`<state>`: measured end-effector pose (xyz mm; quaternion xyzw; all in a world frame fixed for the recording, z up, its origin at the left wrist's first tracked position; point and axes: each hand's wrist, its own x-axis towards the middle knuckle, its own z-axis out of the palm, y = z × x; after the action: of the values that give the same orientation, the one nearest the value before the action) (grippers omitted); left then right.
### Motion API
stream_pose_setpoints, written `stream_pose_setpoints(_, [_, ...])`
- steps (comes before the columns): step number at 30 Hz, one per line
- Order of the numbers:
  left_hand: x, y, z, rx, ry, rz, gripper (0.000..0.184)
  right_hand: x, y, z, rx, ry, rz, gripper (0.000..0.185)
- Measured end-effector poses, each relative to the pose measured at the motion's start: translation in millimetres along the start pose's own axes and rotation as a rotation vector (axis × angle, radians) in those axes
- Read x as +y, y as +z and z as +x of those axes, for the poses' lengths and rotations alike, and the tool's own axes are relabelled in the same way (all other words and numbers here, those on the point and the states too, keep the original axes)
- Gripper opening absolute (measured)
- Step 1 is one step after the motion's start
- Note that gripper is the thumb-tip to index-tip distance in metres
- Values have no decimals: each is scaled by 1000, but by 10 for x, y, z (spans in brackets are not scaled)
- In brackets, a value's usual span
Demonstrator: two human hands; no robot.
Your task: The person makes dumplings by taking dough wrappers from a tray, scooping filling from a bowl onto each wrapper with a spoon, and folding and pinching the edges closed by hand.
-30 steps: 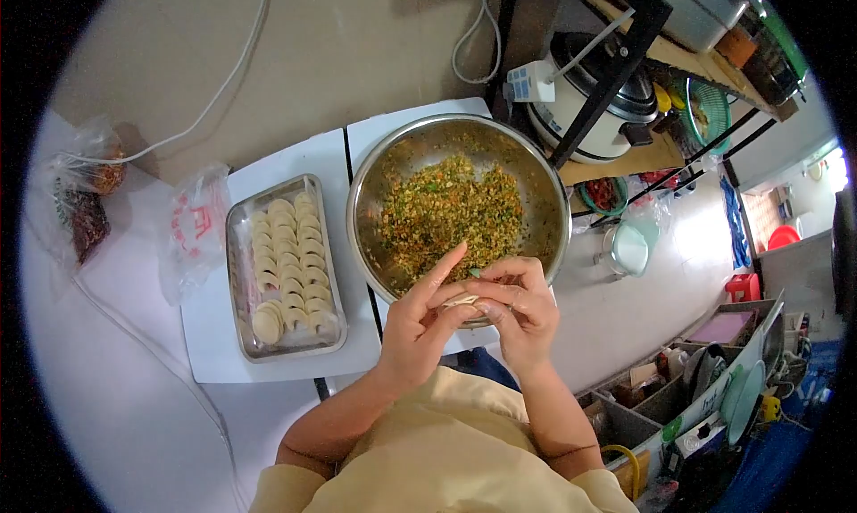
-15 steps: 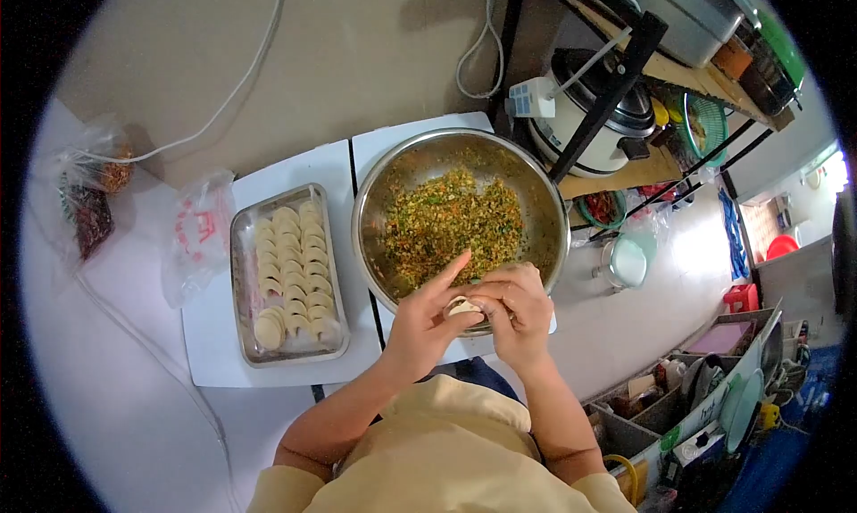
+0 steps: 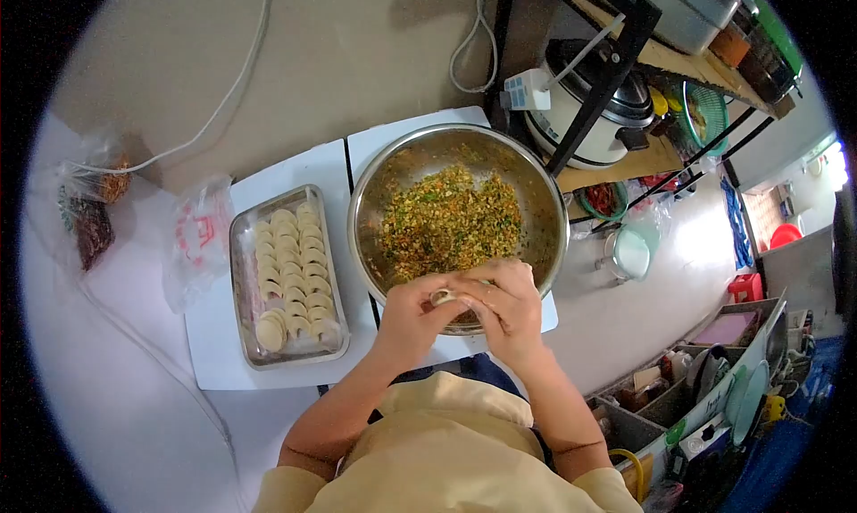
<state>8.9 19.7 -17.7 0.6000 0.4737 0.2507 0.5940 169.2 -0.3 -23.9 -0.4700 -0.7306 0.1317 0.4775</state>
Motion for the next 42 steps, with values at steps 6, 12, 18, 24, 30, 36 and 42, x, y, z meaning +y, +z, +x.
stream_pose_setpoints(6, [72, -12, -39, 54, 87, -530, 34, -70, 14, -147, 284, 247, 343, 26])
stream_pose_setpoints(12, [105, 7, -95, 21, 121, -606, 35, -123, 21, -158, 329, 231, 475, 26])
stream_pose_setpoints(18, [138, 72, -96, 79, 62, -528, 33, -81, 11, -130, 287, 158, 161, 20])
stream_pose_setpoints(24, [64, 91, -43, 69, 42, -577, 32, 7, 77, -141, 263, 206, 274, 20])
stream_pose_setpoints(30, [118, 117, -50, 33, 88, -636, 26, -77, 148, -169, 401, 587, 1154, 13])
stream_pose_setpoints(36, [84, 147, -50, 49, 87, -621, 24, -22, 83, -176, 344, 405, 439, 10])
stream_pose_setpoints(42, [102, 95, -43, 40, 104, -662, 25, -32, 79, -134, 318, 414, 693, 10])
